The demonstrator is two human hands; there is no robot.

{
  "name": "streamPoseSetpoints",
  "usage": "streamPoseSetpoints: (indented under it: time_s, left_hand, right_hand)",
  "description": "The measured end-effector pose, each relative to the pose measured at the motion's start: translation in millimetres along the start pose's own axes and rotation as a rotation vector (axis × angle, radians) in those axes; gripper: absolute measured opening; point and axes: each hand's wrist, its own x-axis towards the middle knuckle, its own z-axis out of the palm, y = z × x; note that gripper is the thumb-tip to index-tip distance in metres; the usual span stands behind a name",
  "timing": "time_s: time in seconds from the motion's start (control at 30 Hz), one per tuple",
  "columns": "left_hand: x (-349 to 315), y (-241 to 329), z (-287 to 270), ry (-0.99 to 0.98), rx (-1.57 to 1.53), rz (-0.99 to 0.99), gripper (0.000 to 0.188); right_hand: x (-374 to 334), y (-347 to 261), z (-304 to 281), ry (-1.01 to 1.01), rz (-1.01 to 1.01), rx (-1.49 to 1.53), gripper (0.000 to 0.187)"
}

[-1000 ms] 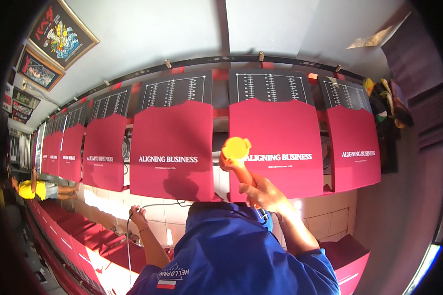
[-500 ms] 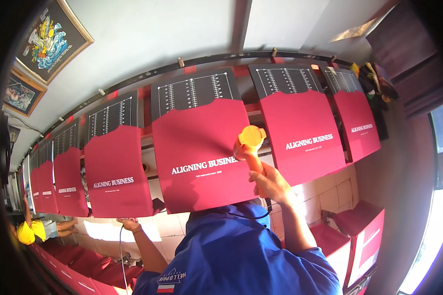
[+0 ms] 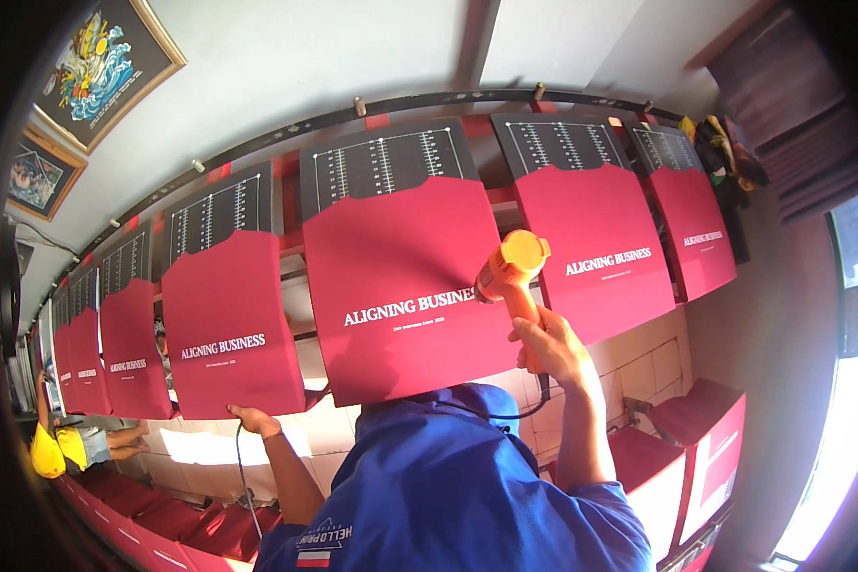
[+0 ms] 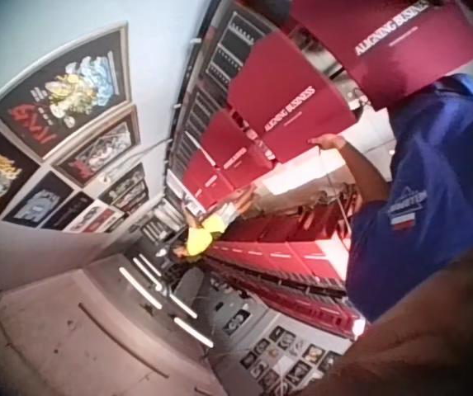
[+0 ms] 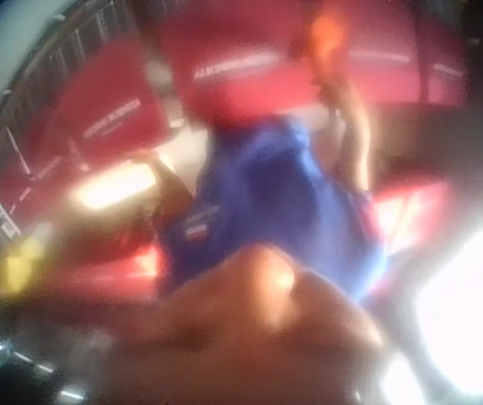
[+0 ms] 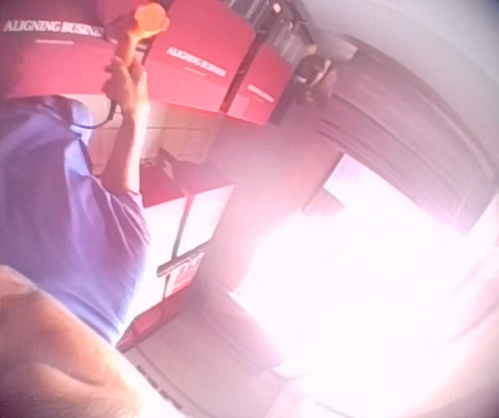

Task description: The person uses a heat gun to dry the ink on several screen-printed red fabric panels by moving the tool back and forth over the printed logo on each piece across multiple stations of a printing press.

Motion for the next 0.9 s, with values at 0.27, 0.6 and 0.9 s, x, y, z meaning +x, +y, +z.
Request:
streamPoseSetpoints:
  time_s: [0.27, 0.6, 0.9]
  left_hand:
    - [14, -9, -5, 0.138, 0.035, 0.037, 0.065]
    - [32, -27, -9, 0.331, 0.235, 0.386, 0.053]
    - [56, -45, -19, 0.169, 0.13, 0.749, 0.041]
  right_hand:
    - [-3, 9, -2, -0.02, -0.027, 0.076, 0.029]
    - [5, 6, 15, -0.082, -0.055, -0.002, 0.035]
    - [11, 0, 17, -0.182, -0.019, -0.012, 0.032]
